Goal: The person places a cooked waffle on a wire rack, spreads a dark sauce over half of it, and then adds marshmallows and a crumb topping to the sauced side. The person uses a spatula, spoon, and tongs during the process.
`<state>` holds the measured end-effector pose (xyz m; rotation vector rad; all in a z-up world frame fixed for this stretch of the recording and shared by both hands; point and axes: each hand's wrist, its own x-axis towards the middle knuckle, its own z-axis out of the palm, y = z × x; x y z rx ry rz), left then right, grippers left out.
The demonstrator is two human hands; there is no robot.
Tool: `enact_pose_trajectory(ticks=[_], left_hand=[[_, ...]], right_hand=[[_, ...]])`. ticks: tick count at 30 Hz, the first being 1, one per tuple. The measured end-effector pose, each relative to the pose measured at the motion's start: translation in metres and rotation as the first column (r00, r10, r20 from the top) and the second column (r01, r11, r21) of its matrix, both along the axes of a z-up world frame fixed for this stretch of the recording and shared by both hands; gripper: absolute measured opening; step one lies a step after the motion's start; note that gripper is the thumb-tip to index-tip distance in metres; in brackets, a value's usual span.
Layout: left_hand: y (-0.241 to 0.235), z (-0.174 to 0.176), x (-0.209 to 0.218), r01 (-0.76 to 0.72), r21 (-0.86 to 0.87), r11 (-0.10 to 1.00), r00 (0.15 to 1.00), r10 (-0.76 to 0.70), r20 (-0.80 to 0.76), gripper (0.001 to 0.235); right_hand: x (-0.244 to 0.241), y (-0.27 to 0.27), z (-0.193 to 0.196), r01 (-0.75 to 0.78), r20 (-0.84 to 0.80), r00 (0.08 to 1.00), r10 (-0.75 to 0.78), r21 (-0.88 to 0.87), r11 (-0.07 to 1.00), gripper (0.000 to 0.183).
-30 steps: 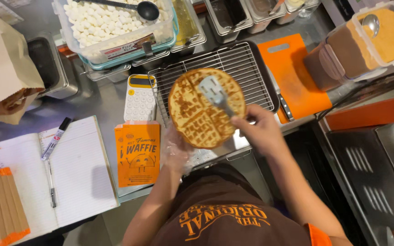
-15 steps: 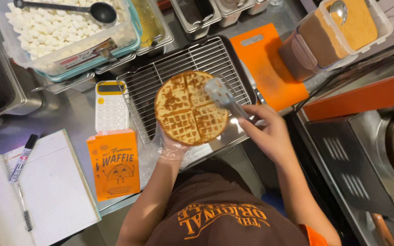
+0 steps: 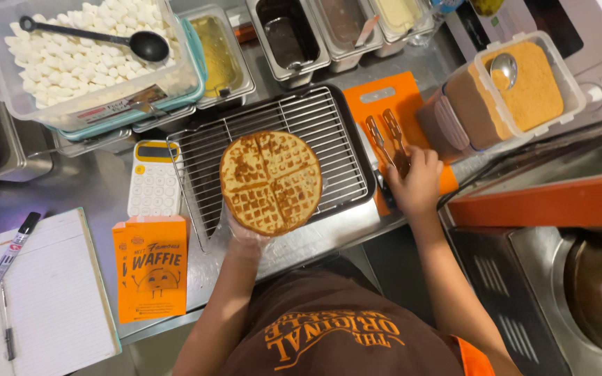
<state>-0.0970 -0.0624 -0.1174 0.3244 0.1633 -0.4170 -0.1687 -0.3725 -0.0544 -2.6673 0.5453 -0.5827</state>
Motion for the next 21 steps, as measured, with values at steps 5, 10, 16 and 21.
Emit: enact_pose_trajectory(ticks=[5,10,16,21], left_hand=[[0.0,0.023,0.005,0.017,0.427,0.904,0.903,0.169,-0.395,0.057],[-0.004,0.042,0.006,-0.172,0.074,0.982,0.876,0.119,0.467,0.063],[-0.005,0.057,0.013,-0.301,0.112,0.947,0.656,0.121,0.745,0.071],[0.001,0.048,0.016,-0.125,0.052,0.991,0.691,0.049,0.721,0.065]], right_hand=[[0.075,0.03,0.057,-0.342,0.285,0.88,0.381,-0.178,0.923,0.069],[0.186,0.052,0.104,-0.695,-0.042,0.681,0.731,-0.349,0.628,0.033],[0.269,0.056,0.112,-0.745,-0.62,0.667,0.413,-0.546,0.384,0.006],[0.305,0.034,0.111,-0.738,-0.587,0.637,0.499,-0.652,0.175,0.004]])
